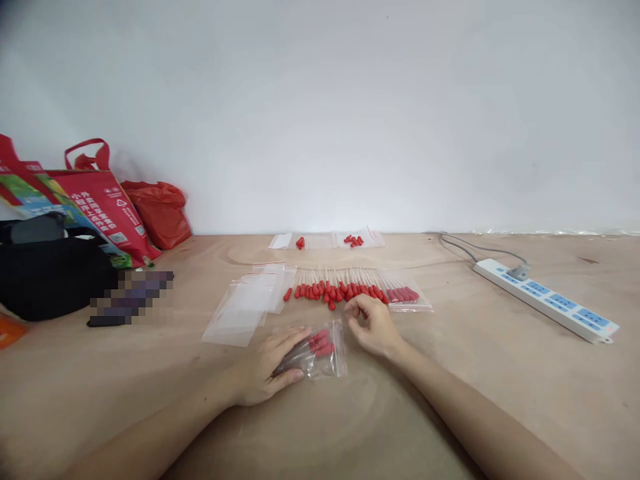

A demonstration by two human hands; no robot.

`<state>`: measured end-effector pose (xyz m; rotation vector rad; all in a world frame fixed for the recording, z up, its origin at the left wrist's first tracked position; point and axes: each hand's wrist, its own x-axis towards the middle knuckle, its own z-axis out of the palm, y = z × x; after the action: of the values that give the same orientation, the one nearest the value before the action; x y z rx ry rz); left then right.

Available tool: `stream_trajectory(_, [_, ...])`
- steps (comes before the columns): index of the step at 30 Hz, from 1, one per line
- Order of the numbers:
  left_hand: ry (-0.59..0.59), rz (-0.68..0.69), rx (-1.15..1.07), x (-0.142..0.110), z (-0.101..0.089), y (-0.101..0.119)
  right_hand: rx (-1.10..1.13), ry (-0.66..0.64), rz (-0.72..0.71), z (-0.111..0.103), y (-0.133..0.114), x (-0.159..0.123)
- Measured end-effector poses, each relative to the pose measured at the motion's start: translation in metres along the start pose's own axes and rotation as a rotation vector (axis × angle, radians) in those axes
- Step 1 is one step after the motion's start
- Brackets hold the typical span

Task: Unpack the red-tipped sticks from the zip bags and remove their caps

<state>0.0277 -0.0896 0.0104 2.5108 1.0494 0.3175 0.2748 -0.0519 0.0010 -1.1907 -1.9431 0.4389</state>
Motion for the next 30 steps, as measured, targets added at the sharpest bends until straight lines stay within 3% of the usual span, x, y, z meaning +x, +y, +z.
stream_trajectory(3, [0.000, -0.026, 0.000, 0.000, 0.001, 0.000, 0.028, -0.139, -0.010, -0.002, -0.001, -0.017])
stream_trajectory(7, [-0.004, -0.040, -0.014, 0.000, -0.002, 0.003, 0.040, -0.260, -0.067, 0.005, -0.008, -0.019])
stream_trajectory(16, [-0.016, 0.006, 0.002, 0.000, -0.005, 0.004, -0.031, -0.345, -0.084, 0.014, -0.013, -0.013])
stream_trajectory(22, [-0.019, -0.008, 0.001, 0.001, -0.003, 0.004, 0.058, -0.306, -0.083, 0.013, -0.012, -0.013])
stream_trajectory(27, [-0.044, -0.049, 0.017, 0.002, -0.004, 0.007, 0.151, -0.363, 0.005, 0.014, -0.012, -0.015])
stream_trajectory(30, [-0.053, -0.053, 0.019, 0.002, -0.004, 0.008, 0.128, -0.390, -0.045, 0.012, -0.014, -0.014])
